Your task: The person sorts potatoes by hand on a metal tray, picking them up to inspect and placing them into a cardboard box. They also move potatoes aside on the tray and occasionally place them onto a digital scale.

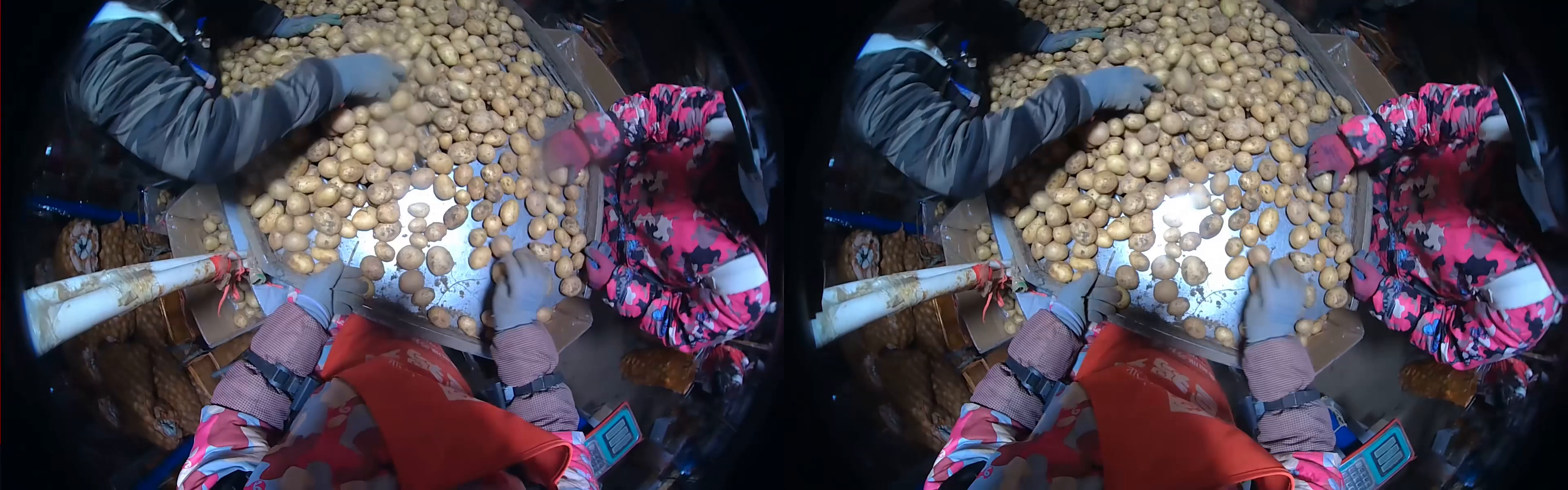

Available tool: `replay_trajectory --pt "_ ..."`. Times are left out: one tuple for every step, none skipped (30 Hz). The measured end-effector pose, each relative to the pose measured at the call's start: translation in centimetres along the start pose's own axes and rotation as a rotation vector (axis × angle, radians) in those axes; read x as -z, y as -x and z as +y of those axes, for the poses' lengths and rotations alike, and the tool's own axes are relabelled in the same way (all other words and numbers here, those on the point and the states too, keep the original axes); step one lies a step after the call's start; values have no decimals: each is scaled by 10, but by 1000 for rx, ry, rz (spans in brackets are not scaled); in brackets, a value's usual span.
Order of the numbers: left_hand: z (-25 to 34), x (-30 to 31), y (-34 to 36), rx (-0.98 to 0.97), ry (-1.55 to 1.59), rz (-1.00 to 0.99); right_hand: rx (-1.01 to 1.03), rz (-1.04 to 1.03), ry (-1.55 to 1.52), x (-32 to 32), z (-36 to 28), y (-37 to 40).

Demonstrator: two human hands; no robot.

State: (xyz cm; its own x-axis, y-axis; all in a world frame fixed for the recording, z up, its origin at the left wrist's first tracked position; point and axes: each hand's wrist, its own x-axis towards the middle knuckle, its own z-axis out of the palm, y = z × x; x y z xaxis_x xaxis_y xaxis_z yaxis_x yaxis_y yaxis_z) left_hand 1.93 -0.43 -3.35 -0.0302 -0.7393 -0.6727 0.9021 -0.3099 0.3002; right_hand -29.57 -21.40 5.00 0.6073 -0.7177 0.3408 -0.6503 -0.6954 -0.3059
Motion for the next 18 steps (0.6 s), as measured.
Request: replay_trajectory --pt "0 -7 3 14 -5 107 -4 -107 -78 -5 -13 -16" --pt "2 -12 7 10 0 111 135 -150 -129 -21 -29 -34" --pt "5 -18 10 18 -25 157 273 -190 -178 -39 -46 -55" --pt "6 -24 13 26 -49 203 382 -222 -133 -52 -59 -73" --pt "5 -31 16 22 -48 204 491 -252 -87 -61 -67 -87" --pt "5 -37 19 -7 -115 253 495 -249 -88 -73 -65 -95" --pt "5 -40 20 -34 -182 299 550 -263 -31 -87 -60 -101" --pt "5 -38 19 -37 -179 290 606 -278 33 -90 -58 -108" --pt "3 -34 16 -39 -169 278 609 -279 48 -89 -56 -110" --pt "1 -31 14 -37 -160 269 586 -412 81 -89 -54 -111" --pt "0 -28 13 -36 -153 263 562 -545 109 -88 -56 -113" --pt "-1 -25 14 -40 -150 247 503 -672 220 -82 -69 -112" --pt "-1 -22 14 -43 -150 231 503 -673 222 -84 -77 -104" --pt "-1 -21 12 -45 -149 227 439 -764 300 -89 -83 -95" --pt "-3 -21 10 -48 -111 230 375 -853 378 -94 -87 -91" --pt "-5 -19 9 -46 -74 235 346 -956 373 -101 -90 -89" --pt "-6 -17 9 -41 -77 237 341 -958 370 -102 -86 -85" --pt "-5 -15 9 -13 -112 221 380 -799 354 -102 -80 -79"
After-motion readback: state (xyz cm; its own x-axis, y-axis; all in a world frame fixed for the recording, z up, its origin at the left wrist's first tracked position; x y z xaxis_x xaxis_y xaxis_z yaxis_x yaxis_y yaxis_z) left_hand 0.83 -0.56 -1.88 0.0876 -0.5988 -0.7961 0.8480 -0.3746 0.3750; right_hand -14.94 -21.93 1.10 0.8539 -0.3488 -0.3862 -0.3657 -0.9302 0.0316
